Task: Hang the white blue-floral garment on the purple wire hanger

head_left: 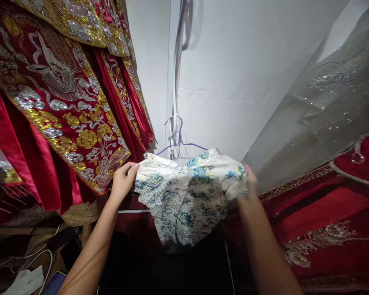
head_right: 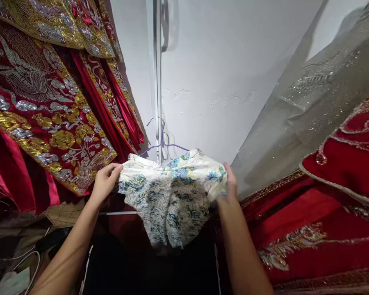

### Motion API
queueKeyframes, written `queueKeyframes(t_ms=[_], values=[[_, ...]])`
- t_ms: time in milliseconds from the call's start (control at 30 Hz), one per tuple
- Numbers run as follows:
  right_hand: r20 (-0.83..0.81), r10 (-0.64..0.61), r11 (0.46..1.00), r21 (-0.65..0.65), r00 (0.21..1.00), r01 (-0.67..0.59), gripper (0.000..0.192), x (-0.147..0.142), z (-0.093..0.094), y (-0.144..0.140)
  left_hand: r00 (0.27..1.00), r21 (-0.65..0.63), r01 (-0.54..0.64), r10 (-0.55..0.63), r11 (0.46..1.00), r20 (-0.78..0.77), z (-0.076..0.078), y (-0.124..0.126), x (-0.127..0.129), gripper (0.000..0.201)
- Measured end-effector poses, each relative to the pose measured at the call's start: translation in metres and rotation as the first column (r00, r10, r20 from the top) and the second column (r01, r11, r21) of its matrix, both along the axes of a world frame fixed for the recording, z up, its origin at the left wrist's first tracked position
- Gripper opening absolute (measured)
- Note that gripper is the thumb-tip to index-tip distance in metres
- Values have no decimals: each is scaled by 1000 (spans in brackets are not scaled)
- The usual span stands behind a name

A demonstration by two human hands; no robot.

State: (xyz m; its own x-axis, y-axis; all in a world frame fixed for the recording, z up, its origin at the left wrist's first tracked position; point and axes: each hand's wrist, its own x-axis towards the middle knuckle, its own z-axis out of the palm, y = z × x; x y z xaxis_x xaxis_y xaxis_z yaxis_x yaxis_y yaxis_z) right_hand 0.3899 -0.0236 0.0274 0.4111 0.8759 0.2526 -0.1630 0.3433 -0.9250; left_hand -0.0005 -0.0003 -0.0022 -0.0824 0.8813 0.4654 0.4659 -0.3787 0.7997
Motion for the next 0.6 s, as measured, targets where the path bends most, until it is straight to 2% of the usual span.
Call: queueKeyframes(t_ms=[100, 167, 233, 300, 400, 500, 567, 600], values=[[-6, 105, 991, -86, 994, -105, 41, 5, 9, -9, 997, 65, -67, 64, 996, 52, 1, 3, 1, 30], [15, 166, 974, -155, 986, -162, 34, 7, 19, -16, 992, 126, -100, 90, 987, 83, 14, 9, 6, 30], [21, 105, 987, -121, 994, -101, 32, 8, 29, -23, 998, 173, -50, 43, 984, 43, 34, 15, 13, 32], [-19, -20, 999, -26, 1000, 19, 32, 7, 36, -30, 996, 212, 38, -20, 977, -86, 56, 18, 23, 35], [-61, -120, 992, 31, 991, 122, 33, -3, 34, -50, 955, 265, 121, -38, 957, -296, 80, 14, 40, 39], [-64, -21, 999, -46, 998, 18, 31, -30, 14, -82, 929, 232, 222, -133, 947, -345, 80, 8, 58, 48], [-75, 134, 983, -117, 988, -142, 30, -53, -6, -104, 926, 164, 298, -243, 940, -290, 67, 5, 69, 42], [-49, 269, 952, -136, 962, -273, 31, -64, -16, -113, 930, 140, 316, -277, 938, -242, 58, 4, 74, 36]])
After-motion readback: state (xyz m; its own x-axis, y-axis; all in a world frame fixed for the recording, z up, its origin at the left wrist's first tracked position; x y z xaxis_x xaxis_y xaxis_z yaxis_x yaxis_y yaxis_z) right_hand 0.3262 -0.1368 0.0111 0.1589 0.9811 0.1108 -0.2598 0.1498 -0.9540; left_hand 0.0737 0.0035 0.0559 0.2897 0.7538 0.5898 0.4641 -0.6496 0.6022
